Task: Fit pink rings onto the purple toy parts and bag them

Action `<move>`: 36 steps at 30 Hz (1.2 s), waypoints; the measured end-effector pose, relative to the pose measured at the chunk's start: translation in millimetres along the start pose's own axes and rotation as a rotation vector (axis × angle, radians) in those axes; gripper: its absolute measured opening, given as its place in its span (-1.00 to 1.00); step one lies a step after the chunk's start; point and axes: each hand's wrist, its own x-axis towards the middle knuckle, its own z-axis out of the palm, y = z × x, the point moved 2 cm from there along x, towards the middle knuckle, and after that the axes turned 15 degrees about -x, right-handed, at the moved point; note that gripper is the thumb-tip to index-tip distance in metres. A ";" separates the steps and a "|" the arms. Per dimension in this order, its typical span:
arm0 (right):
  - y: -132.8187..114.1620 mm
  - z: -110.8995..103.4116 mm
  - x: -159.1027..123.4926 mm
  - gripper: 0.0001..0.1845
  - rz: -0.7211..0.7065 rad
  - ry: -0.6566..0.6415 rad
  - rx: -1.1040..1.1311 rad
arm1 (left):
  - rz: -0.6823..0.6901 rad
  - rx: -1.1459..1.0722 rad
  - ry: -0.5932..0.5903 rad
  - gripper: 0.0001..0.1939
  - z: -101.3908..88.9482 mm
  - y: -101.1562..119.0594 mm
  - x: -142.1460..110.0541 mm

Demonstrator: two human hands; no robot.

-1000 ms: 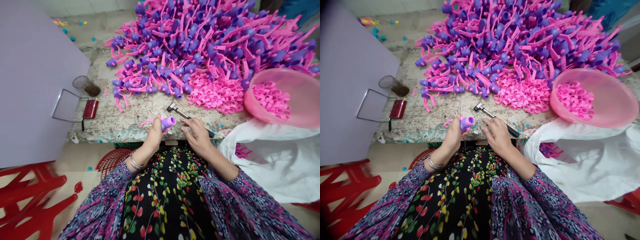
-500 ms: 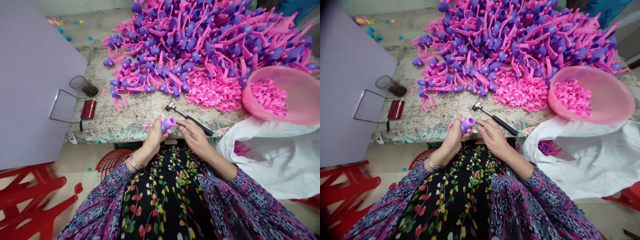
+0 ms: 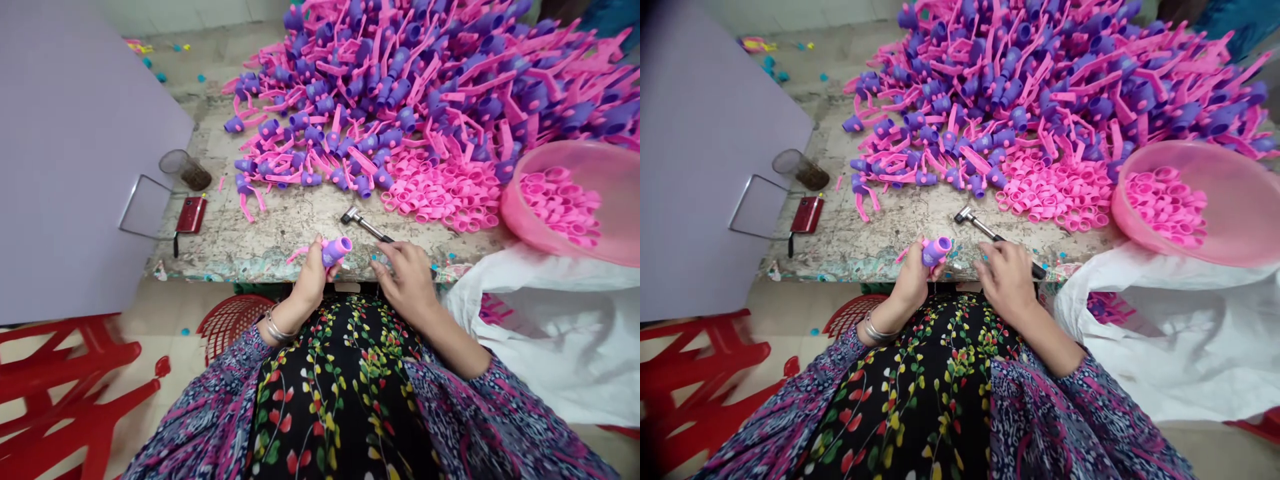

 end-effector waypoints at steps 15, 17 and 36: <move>65.5 24.0 -9.5 -0.56 0.128 -0.316 -0.215 | 0.137 -0.201 0.198 -0.50 -42.9 16.2 12.4; 59.7 24.9 -7.7 -0.60 0.206 -0.437 -0.007 | 0.133 -0.216 0.185 -0.49 -45.6 18.2 16.2; 41.2 24.2 -8.3 -0.40 0.359 -0.577 0.043 | 0.136 -0.345 0.171 -0.53 -59.7 15.4 -0.9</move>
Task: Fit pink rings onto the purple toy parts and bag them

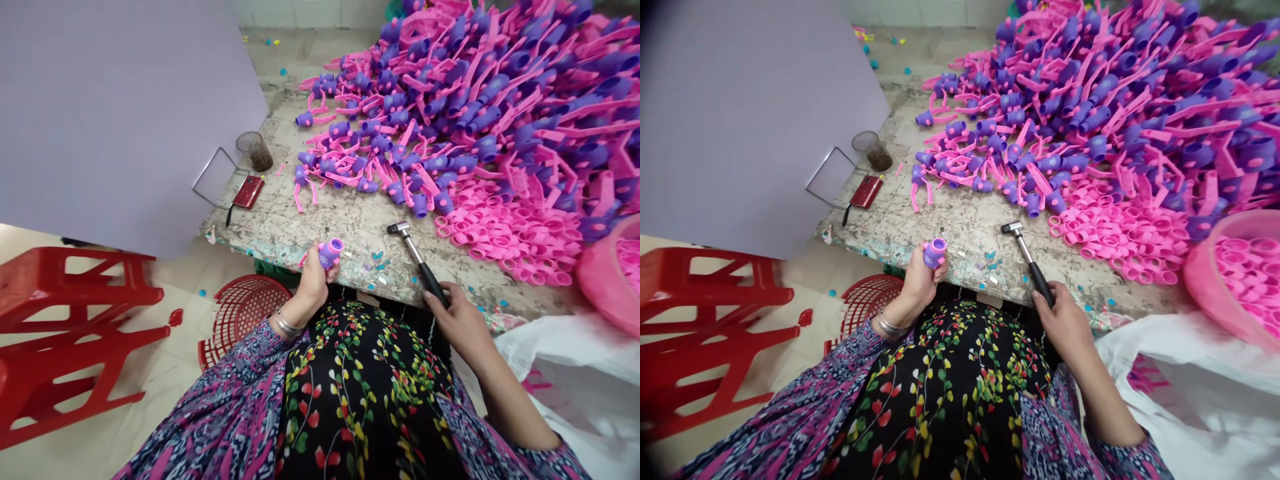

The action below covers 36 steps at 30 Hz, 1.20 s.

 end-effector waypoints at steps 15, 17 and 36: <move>-104.3 -5.5 -10.0 -0.40 -0.745 0.106 0.121 | -0.084 0.039 -0.001 -0.48 -35.7 -20.3 -32.5; -133.2 3.5 -7.6 -0.42 -0.840 0.052 0.230 | -0.092 -0.011 0.008 -0.55 -36.7 -26.9 -30.8; -199.7 -2.8 20.8 -0.75 -0.964 -0.111 -0.088 | -0.511 -0.068 0.083 -0.66 -84.5 5.8 -43.2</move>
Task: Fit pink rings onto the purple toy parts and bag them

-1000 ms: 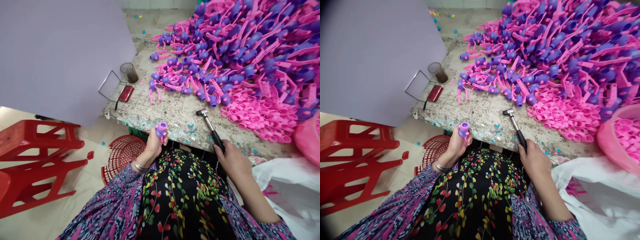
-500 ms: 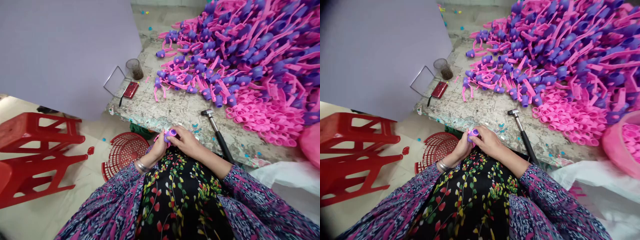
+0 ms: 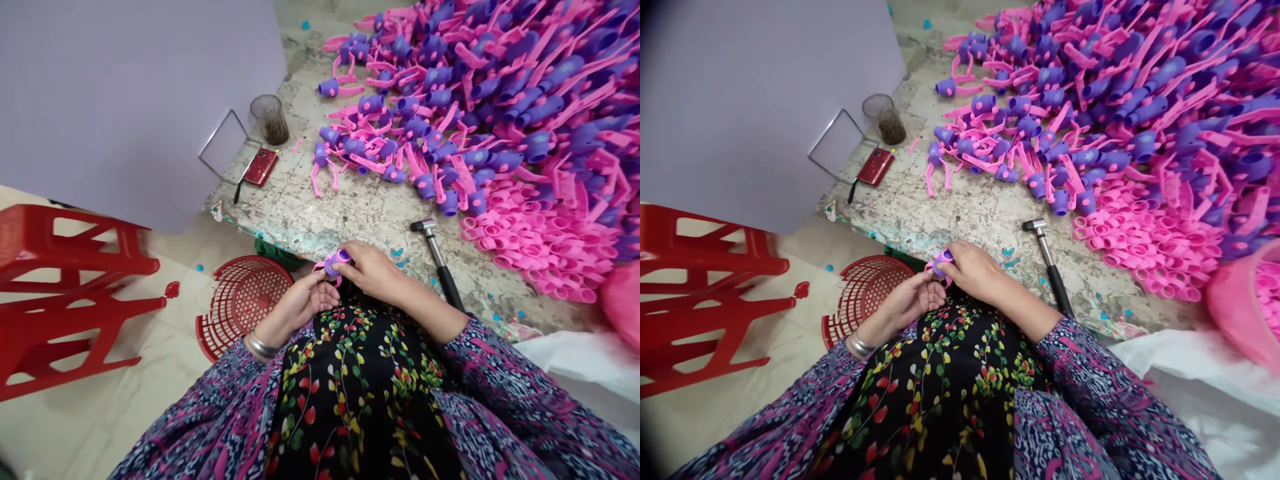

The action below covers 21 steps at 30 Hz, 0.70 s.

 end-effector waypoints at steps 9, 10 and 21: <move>-5.6 3.1 2.1 -0.82 -0.030 -0.050 -0.102 | 0.053 -0.315 0.048 -0.74 14.0 -4.8 11.4; -5.9 2.6 3.0 -0.83 -0.034 -0.050 -0.103 | 0.073 -0.333 0.065 -0.77 14.4 -6.5 14.0; -9.5 -3.6 11.8 -0.83 0.037 -0.104 -0.052 | 0.222 -0.351 0.068 -0.87 14.3 -12.2 15.7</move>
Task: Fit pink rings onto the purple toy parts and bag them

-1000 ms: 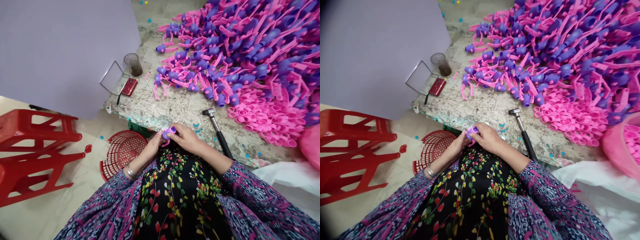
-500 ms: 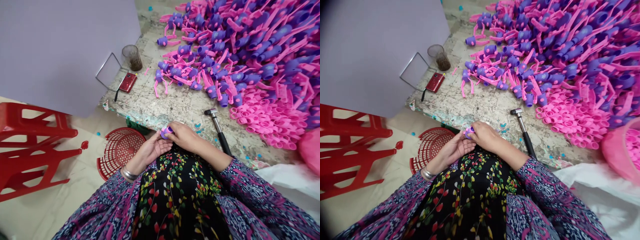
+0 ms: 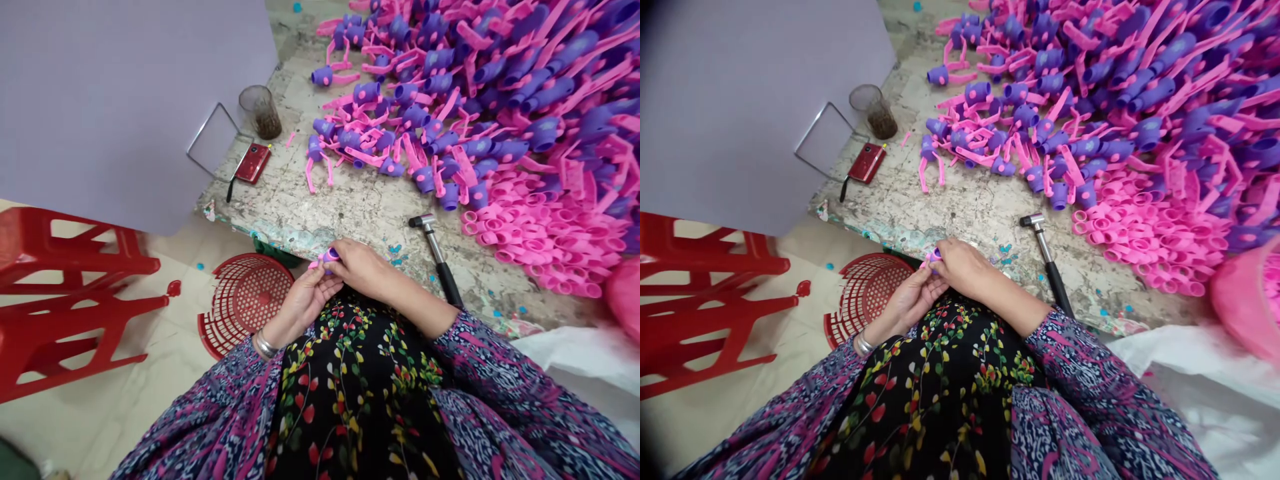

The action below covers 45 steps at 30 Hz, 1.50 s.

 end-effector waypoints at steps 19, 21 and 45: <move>4.0 16.4 3.3 -0.67 0.006 0.074 0.135 | 0.022 -0.005 0.145 -0.88 12.4 -1.2 -5.0; 6.7 20.7 3.6 -0.61 0.006 0.092 0.173 | 0.053 0.000 0.133 -0.86 13.0 -2.7 -3.0; 121.1 53.8 -188.9 -0.47 0.868 0.216 -0.077 | 0.102 0.060 0.052 -0.82 13.1 -8.4 -2.8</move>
